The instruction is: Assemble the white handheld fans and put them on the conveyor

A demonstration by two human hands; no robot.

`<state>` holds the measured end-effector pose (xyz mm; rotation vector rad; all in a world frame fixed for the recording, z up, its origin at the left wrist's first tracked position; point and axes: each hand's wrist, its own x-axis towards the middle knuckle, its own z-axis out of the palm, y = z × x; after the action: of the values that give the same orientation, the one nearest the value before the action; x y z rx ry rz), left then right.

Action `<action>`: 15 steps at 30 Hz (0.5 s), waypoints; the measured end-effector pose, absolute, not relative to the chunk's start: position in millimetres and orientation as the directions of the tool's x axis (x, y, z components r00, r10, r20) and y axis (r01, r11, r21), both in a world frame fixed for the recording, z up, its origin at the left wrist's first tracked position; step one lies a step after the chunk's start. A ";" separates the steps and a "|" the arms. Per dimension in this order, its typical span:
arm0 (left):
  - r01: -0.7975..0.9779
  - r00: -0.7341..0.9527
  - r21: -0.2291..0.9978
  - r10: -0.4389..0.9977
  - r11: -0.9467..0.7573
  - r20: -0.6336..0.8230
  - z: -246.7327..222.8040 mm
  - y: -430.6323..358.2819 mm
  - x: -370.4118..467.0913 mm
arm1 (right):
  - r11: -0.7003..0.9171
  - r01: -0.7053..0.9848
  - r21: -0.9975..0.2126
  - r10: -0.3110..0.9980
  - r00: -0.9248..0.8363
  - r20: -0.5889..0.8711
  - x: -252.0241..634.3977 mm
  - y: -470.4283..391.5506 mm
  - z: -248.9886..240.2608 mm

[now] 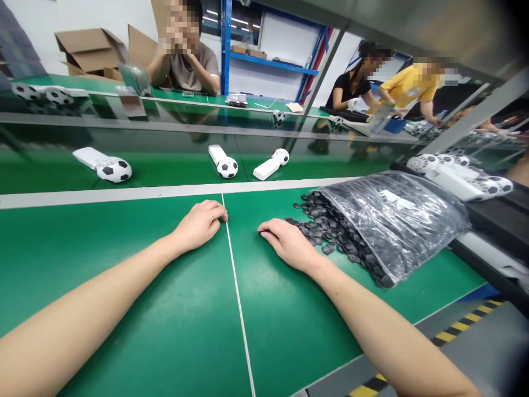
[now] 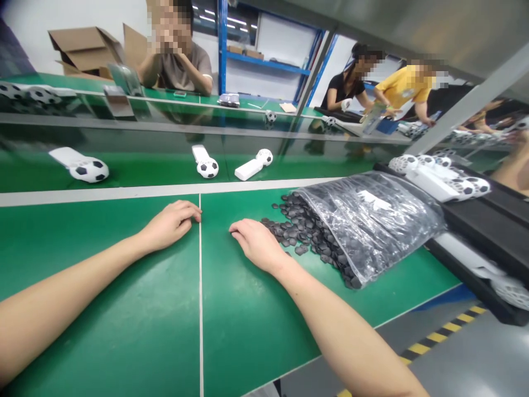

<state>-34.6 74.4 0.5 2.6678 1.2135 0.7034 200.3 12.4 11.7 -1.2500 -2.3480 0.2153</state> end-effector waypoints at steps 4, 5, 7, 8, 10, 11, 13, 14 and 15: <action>0.689 0.566 0.292 0.744 -0.663 0.354 1.7 73.7 -34.4 | 0.581 0.733 -0.353 0.812 -0.492 0.315 198.2 11.1 13.0; 0.689 0.568 0.289 0.743 -0.665 0.356 1.9 73.5 -34.3 | 0.584 0.730 -0.356 0.810 -0.496 0.312 197.7 10.7 13.5; 0.683 0.574 0.284 0.735 -0.673 0.361 2.2 72.9 -33.8 | 0.587 0.724 -0.363 0.809 -0.502 0.307 197.0 10.1 14.5; 0.682 0.575 0.282 0.733 -0.675 0.364 2.2 72.7 -33.6 | 0.586 0.723 -0.367 0.810 -0.501 0.306 196.9 9.9 14.9; 0.684 0.572 0.279 0.733 -0.674 0.368 1.9 72.3 -33.3 | 0.582 0.724 -0.370 0.813 -0.498 0.302 196.9 9.8 15.5; 0.688 0.568 0.275 0.735 -0.671 0.370 1.8 72.1 -33.3 | 0.581 0.726 -0.369 0.813 -0.499 0.299 197.0 9.8 15.7; 0.700 0.561 0.261 0.739 -0.664 0.374 1.6 71.7 -33.4 | 0.583 0.727 -0.363 0.812 -0.504 0.295 197.0 10.1 15.8; 0.707 0.557 0.253 0.740 -0.661 0.377 1.7 71.5 -33.5 | 0.586 0.726 -0.361 0.810 -0.507 0.296 197.0 10.2 15.7; 0.713 0.554 0.245 0.741 -0.657 0.379 1.9 71.1 -33.7 | 0.589 0.724 -0.360 0.808 -0.509 0.298 197.0 10.3 15.5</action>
<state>-33.7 71.1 1.9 2.7132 1.2712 0.7077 197.0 10.3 15.5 -1.2260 -2.3863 0.2617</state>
